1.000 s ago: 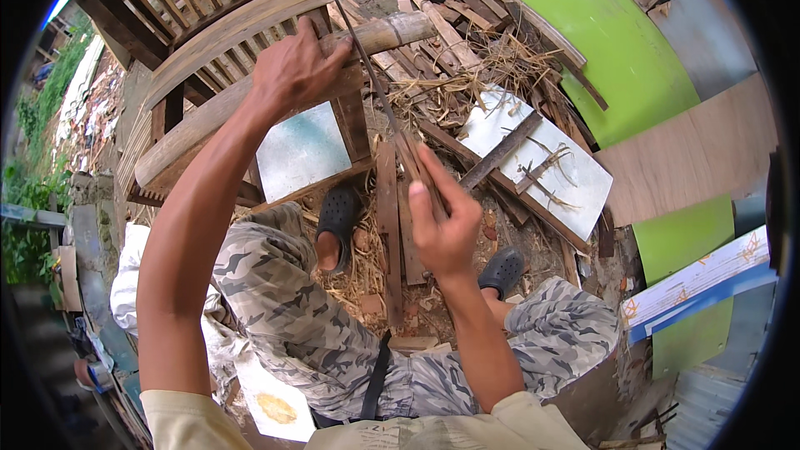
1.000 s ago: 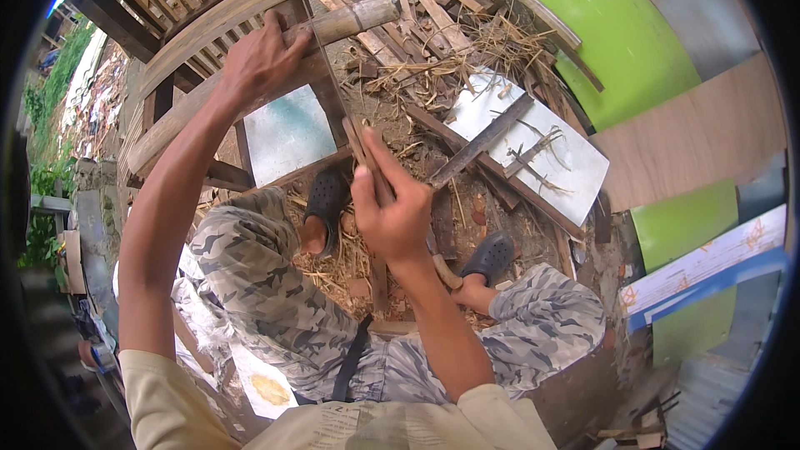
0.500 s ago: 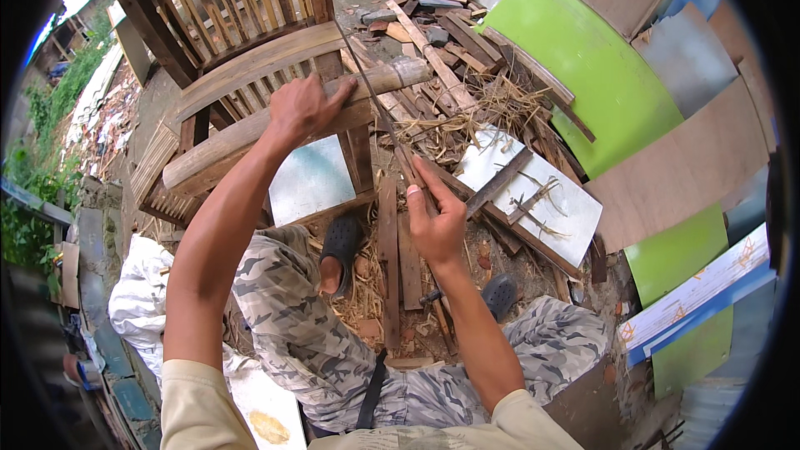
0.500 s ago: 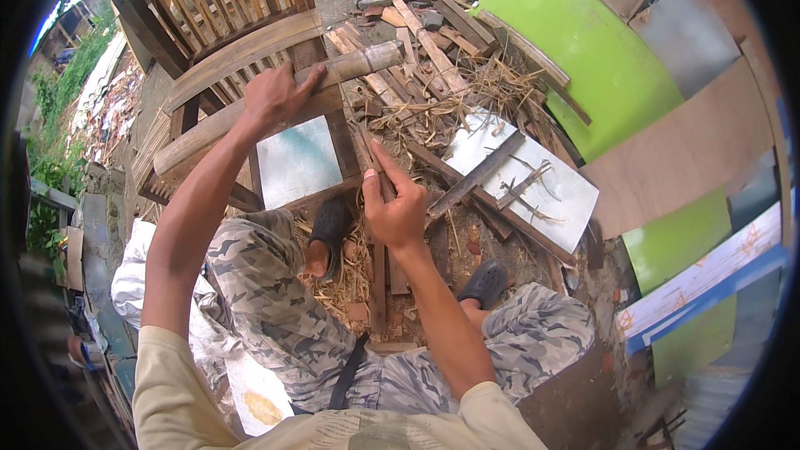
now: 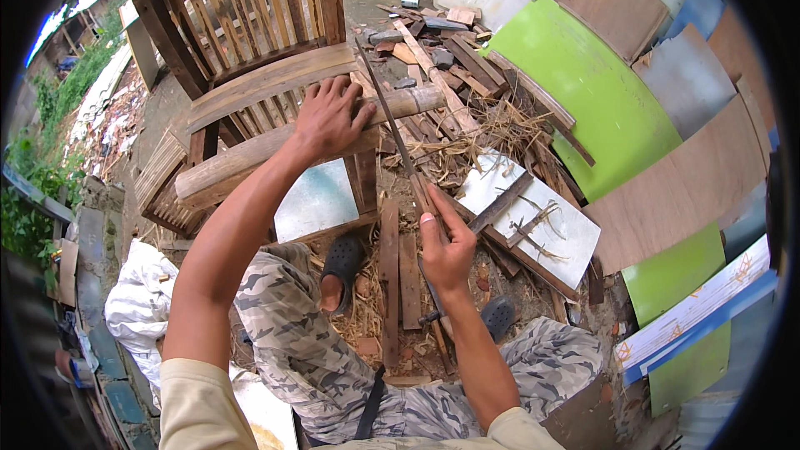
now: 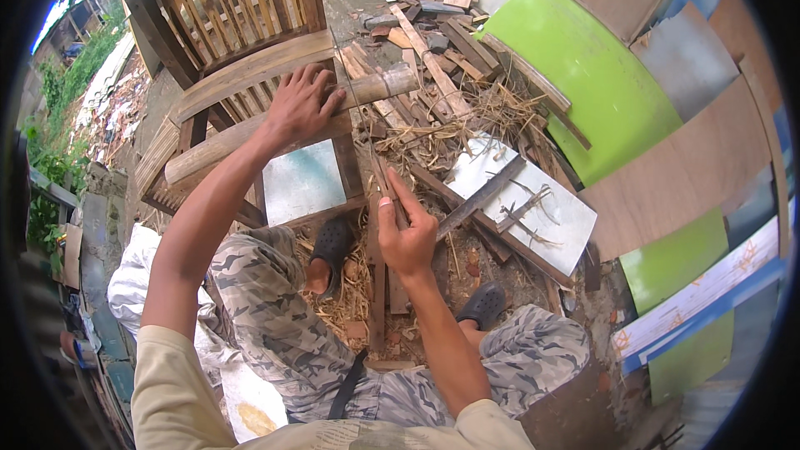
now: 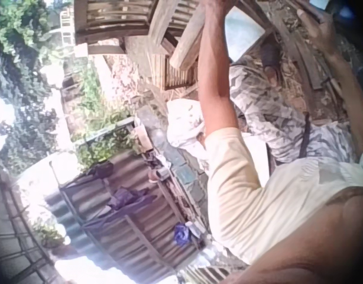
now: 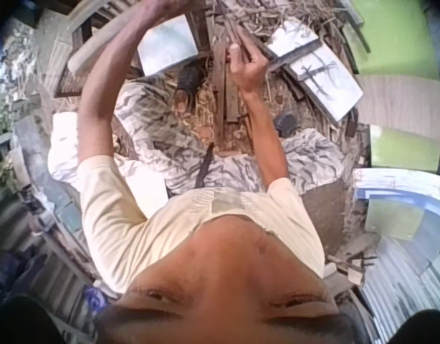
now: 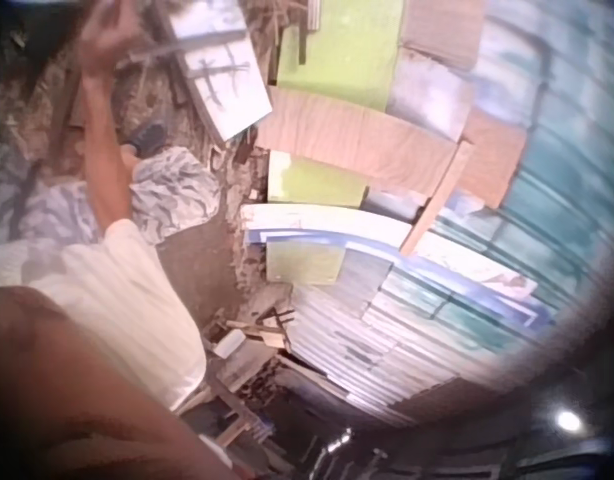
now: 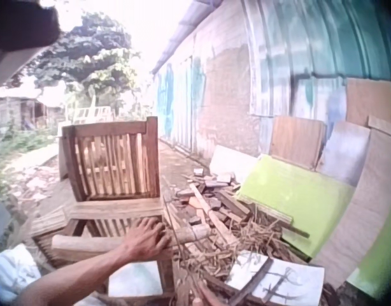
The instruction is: The person sits on the ground and uses a machete and hammer to fit a cylindrical wooden piece into a slot on a wooden chair. They repeatedly position the piece, strike it with the hammer, and adjust it until it fits.
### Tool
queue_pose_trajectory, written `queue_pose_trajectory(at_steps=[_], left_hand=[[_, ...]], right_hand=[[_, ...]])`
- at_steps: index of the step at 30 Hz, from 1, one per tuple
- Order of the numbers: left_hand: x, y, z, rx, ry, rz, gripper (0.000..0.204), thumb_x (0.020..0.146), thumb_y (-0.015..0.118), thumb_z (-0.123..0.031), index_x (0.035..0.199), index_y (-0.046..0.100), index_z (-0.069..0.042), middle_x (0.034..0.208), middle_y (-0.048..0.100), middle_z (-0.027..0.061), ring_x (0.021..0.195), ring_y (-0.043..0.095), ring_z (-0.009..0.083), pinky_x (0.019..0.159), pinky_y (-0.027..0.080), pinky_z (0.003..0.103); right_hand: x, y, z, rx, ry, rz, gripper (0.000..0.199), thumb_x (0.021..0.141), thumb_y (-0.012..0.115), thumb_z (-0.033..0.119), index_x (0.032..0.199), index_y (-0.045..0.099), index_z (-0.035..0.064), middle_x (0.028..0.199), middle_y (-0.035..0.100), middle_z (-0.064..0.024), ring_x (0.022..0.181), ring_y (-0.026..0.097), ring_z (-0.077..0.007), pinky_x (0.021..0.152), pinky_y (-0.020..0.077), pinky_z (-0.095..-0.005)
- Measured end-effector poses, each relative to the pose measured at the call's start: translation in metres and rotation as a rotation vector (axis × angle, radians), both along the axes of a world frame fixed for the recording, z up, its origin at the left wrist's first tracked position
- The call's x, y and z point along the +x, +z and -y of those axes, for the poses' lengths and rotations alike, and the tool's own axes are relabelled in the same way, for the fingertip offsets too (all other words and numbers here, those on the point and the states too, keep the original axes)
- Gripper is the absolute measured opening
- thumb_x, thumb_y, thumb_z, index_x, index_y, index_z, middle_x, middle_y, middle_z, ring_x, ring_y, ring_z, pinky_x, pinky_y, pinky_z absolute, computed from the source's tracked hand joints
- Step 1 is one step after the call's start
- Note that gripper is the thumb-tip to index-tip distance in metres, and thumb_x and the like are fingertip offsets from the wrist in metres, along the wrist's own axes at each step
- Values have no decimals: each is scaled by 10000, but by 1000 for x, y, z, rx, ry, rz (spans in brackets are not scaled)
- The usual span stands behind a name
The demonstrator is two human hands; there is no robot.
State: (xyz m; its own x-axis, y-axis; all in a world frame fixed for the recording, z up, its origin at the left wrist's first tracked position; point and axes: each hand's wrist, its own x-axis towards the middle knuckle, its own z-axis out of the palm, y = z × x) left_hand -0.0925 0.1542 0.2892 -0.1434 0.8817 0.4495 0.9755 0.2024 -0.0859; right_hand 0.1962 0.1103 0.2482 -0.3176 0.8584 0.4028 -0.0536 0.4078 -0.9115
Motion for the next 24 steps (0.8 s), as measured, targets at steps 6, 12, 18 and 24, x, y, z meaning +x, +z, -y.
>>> queue_pose_trajectory(at_steps=[6,12,18,24], left_hand=[[8,5,-7,-106,-49,100,532,994,440,-471,1179,544,17,1182,579,229,1158,555,372,1000,438,485],[17,11,-6,-139,83,208,600,963,433,-492,1206,529,49,1216,571,254,1182,549,381,1029,427,500],[25,14,-17,-231,333,297,826,945,422,-662,1360,423,53,1335,528,312,1223,572,453,1036,458,564],[10,18,-17,-334,302,377,989,934,380,-747,1536,246,26,1465,425,368,1150,636,487,983,524,565]], right_hand=[[24,-8,12,-172,13,16,437,961,603,120,1368,612,-39,1252,704,-193,1050,675,-191,912,517,-307],[34,-14,24,-126,-23,22,425,956,619,125,1349,628,-37,1128,755,-174,876,674,-103,778,532,-261],[29,-16,23,-9,-31,7,422,950,627,111,1347,633,-31,1112,760,-171,799,666,-79,718,530,-241],[38,-11,27,40,-19,72,431,942,612,88,1361,629,-13,981,764,-155,715,652,-75,642,512,-244]])
